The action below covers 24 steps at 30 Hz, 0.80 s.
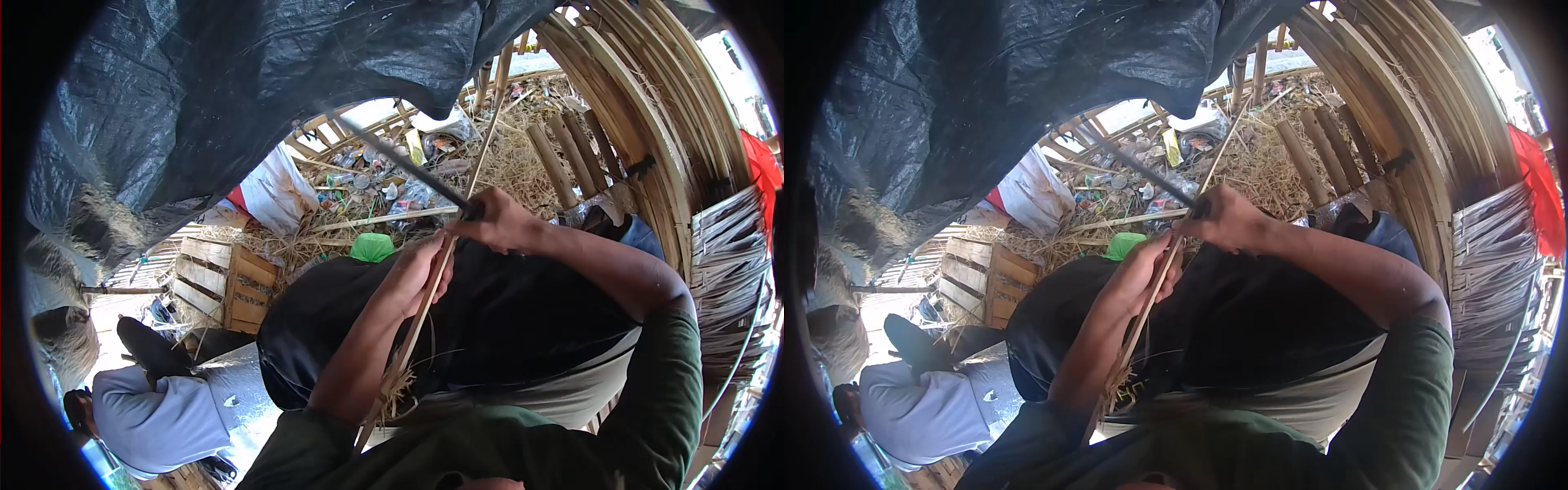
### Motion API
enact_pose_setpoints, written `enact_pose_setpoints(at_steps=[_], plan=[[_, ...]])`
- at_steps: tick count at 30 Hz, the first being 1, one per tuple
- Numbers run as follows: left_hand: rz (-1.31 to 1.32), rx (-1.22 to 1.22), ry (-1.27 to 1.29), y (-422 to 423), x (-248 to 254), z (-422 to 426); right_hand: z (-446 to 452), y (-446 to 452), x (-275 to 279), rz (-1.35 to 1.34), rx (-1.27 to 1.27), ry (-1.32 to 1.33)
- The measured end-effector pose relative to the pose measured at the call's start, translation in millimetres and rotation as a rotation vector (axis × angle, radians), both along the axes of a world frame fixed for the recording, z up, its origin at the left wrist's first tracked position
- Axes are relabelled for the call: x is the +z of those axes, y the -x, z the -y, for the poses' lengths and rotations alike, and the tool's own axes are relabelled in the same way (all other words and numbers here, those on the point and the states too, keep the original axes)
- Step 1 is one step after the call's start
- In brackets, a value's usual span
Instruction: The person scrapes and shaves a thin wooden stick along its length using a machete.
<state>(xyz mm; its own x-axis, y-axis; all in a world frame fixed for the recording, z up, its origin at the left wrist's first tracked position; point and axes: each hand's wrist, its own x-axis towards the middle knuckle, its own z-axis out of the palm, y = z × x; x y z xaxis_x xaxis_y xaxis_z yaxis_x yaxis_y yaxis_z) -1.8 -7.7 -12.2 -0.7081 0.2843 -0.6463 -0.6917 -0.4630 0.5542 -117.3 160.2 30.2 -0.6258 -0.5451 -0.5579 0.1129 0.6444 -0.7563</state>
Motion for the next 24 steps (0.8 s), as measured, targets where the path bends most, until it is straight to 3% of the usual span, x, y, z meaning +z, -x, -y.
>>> enact_pose_setpoints(at_steps=[1,2,5,8,11,16,22,24], plan=[[-0.017,0.033,0.030,0,-1,-2,2,-4,6,-0.042,0.028,-0.007],[0.002,0.016,0.003,0,0,-1,0,-6,-22,-0.381,0.151,0.135],[0.023,-0.012,-0.083,-2,9,2,0,-10,-19,-0.464,0.199,0.153],[-0.013,0.020,-0.159,-3,19,6,-2,-9,2,-0.307,0.165,0.076],[-0.007,0.067,-0.198,2,22,15,-5,-5,-2,-0.337,0.115,-0.094],[0.000,0.107,-0.308,-4,20,15,0,-9,-9,-0.522,0.275,-0.100],[0.018,0.129,-0.179,-9,24,8,-1,1,-14,-0.839,0.482,-0.171],[0.008,0.116,-0.187,-9,28,7,-6,11,-21,-0.900,0.433,-0.190]])
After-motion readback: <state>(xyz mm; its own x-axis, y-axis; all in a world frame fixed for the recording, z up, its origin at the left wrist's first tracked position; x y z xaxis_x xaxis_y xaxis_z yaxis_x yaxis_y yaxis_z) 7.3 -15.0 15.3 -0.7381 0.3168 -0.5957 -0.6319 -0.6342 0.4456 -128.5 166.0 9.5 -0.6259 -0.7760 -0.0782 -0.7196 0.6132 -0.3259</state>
